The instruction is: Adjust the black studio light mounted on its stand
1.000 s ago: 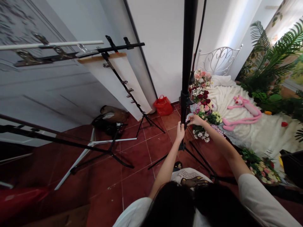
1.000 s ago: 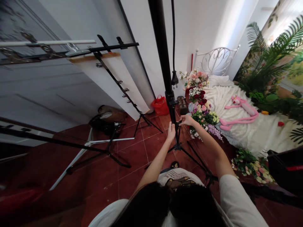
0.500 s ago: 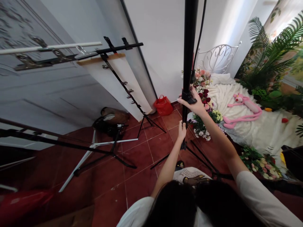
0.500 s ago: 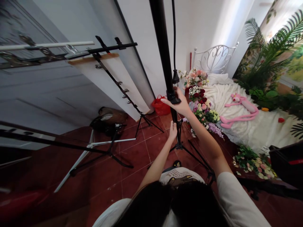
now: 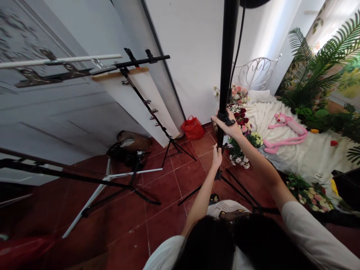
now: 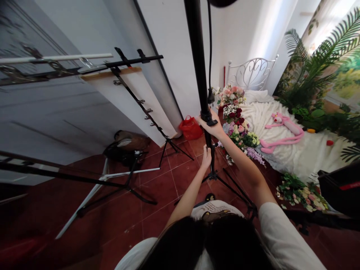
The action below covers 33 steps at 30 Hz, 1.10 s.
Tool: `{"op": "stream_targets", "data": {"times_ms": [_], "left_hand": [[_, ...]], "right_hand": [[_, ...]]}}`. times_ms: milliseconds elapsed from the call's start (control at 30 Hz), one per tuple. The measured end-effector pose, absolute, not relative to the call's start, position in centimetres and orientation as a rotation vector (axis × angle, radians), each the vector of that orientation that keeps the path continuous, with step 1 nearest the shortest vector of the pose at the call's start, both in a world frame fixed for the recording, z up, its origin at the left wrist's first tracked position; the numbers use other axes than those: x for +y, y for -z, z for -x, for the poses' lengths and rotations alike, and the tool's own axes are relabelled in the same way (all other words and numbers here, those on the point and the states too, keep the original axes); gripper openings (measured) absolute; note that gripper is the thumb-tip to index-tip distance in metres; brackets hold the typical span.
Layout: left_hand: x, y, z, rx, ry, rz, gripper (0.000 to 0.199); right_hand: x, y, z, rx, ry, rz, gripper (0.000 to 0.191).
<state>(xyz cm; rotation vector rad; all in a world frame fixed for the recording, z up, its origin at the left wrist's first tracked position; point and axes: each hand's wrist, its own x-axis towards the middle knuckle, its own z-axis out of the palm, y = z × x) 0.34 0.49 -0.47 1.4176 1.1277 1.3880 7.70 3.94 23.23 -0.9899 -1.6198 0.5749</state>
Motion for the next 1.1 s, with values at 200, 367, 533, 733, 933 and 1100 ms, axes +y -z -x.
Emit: {"op": "stream_targets", "data": {"times_ms": [200,367,533,733,933,1100], "left_hand": [[0.1,0.5,-0.2,1.149,-1.36,-1.506,0.053],[0.4,1.4,-0.4,1.12,-1.372,-1.54,0.043],[0.6,1.7,-0.5,1.126,-1.394,-1.526,0.045],[0.4,1.3,-0.3,1.111,-1.396,-1.549,0.039],[0.1,0.7,-0.4,1.166,-1.382,-1.487,0.039],[0.1,0.6,-0.4,1.16,-1.367,-1.479,0.039]], "right_hand": [[2.9,-15.1,-7.6,-1.555,-0.678,1.045,0.032],[1.8,-10.2,-6.8,-1.481,-0.741,1.14,0.038],[2.1,-9.7,-8.3,-1.626,-0.757,1.13,0.039],[1.8,-7.9,-14.4,-1.848,-0.924,1.141,0.063],[1.6,-4.7,-16.3,-1.487,-1.222,1.204,0.033],[1.8,-3.7,-14.7,-1.322,-1.228,1.297,0.028]]}}
